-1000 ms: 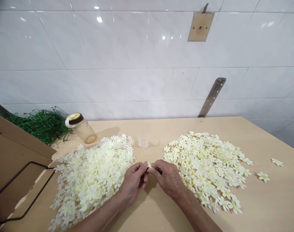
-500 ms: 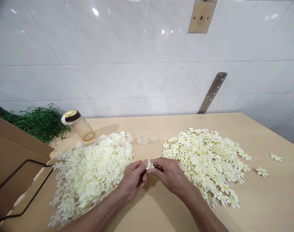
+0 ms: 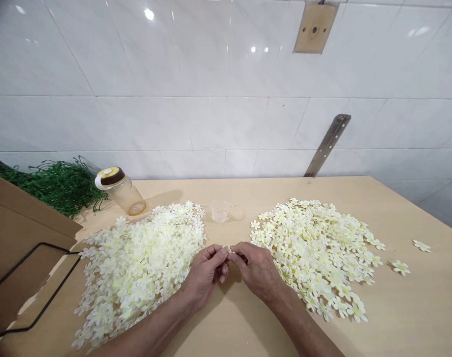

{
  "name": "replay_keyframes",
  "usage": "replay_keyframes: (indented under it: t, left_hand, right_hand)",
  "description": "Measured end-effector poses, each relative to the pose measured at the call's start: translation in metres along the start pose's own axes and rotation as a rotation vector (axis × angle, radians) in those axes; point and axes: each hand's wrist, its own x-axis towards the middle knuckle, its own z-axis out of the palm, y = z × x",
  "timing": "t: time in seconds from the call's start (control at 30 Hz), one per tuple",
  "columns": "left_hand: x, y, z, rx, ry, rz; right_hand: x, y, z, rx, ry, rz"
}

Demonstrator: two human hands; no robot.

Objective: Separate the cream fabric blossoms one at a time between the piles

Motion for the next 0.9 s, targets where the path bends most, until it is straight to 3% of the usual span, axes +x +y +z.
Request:
replay_keyframes:
  t: [0.33,0.47,0.67,0.9]
  left_hand:
    - [0.0,0.003,-0.002,0.031,-0.124,-0.126]
    - [-0.002,0.002,-0.003,0.067,-0.172,-0.154]
    - [-0.001,0.0,-0.003,0.056,-0.111,-0.139]
    - [-0.002,0.004,0.0,0.036,-0.069,-0.082]
  right_hand:
    - [0.001,0.004,-0.029,0.35,-0.186,0.201]
    - [0.001,-0.001,-0.033,0.334,-0.254,0.15]
    - [0.001,-0.002,-0.029,0.091,-0.149,0.036]
    - [-0.003,0.002,-0.013,-0.033,-0.012,-0.1]
